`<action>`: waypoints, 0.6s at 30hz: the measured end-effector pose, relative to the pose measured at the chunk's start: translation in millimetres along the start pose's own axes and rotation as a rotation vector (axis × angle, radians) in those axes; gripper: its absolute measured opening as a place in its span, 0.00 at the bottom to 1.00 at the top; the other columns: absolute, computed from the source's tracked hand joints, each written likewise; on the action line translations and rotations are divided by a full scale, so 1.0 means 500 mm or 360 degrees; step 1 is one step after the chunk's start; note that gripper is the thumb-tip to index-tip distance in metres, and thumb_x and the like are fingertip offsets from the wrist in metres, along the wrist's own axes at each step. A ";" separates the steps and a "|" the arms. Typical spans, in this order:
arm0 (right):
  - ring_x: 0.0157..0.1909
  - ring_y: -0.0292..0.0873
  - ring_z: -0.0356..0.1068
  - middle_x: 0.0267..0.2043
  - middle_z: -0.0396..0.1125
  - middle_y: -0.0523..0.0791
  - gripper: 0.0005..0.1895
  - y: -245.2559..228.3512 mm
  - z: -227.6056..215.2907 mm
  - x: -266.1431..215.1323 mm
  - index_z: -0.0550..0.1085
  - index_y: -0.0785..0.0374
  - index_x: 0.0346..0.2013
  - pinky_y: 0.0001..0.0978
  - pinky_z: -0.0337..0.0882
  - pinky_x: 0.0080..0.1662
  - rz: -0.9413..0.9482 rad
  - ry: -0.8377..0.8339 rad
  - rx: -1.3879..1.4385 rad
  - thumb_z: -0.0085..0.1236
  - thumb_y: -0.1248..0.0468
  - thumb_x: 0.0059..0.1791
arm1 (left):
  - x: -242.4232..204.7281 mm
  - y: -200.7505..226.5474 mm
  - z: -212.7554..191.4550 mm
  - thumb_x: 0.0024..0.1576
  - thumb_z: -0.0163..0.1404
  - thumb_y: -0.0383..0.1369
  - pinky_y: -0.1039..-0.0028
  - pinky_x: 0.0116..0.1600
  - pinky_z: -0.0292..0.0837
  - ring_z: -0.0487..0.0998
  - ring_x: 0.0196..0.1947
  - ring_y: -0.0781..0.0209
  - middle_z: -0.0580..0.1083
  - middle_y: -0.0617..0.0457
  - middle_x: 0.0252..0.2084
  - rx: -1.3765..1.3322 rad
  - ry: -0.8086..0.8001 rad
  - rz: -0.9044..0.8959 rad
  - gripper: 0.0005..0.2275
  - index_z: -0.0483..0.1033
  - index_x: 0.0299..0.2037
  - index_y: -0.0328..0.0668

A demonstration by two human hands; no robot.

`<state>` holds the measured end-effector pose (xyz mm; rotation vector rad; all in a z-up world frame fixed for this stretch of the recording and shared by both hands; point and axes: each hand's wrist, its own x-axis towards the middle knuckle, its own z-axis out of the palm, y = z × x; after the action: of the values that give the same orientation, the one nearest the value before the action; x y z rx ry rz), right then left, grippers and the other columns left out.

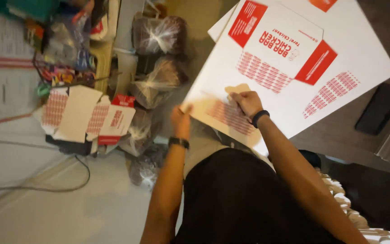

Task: The person assembles flat-packed cardboard boxes by folding the flaps and inserting tabs into slots. They handle multiple white boxes with red branding, stacking the finished boxes on a table.

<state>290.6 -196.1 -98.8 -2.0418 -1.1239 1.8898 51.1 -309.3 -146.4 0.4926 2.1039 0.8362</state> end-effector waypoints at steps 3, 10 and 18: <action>0.15 0.44 0.71 0.11 0.66 0.50 0.19 -0.005 0.033 -0.005 0.78 0.60 0.19 0.31 0.71 0.18 -0.0025 -0.0034 -0.0085 0.66 0.49 0.45 | -0.012 0.068 0.009 0.53 0.67 0.39 0.63 0.58 0.65 0.71 0.51 0.51 0.72 0.44 0.49 -0.0692 0.0104 -0.0234 0.25 0.70 0.54 0.32; 0.40 0.55 0.77 0.31 0.76 0.53 0.23 -0.112 0.068 -0.094 0.84 0.62 0.31 0.46 0.75 0.47 0.0019 -0.0345 -0.1043 0.64 0.44 0.43 | -0.066 0.058 0.077 0.49 0.66 0.48 0.50 0.68 0.63 0.69 0.66 0.40 0.70 0.37 0.61 -0.0010 -0.0200 -0.0415 0.34 0.62 0.59 0.41; 0.41 0.53 0.79 0.27 0.77 0.47 0.16 -0.069 0.075 -0.049 0.84 0.51 0.24 0.41 0.76 0.47 0.0070 -0.0332 -0.1035 0.67 0.44 0.39 | -0.095 0.089 0.072 0.52 0.59 0.46 0.48 0.63 0.70 0.73 0.61 0.34 0.71 0.36 0.56 0.0258 -0.0173 -0.0503 0.30 0.59 0.56 0.39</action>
<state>244.1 -200.2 -67.2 -2.1942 -1.9739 1.9691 111.2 -291.8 -106.0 0.2712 2.0862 0.4513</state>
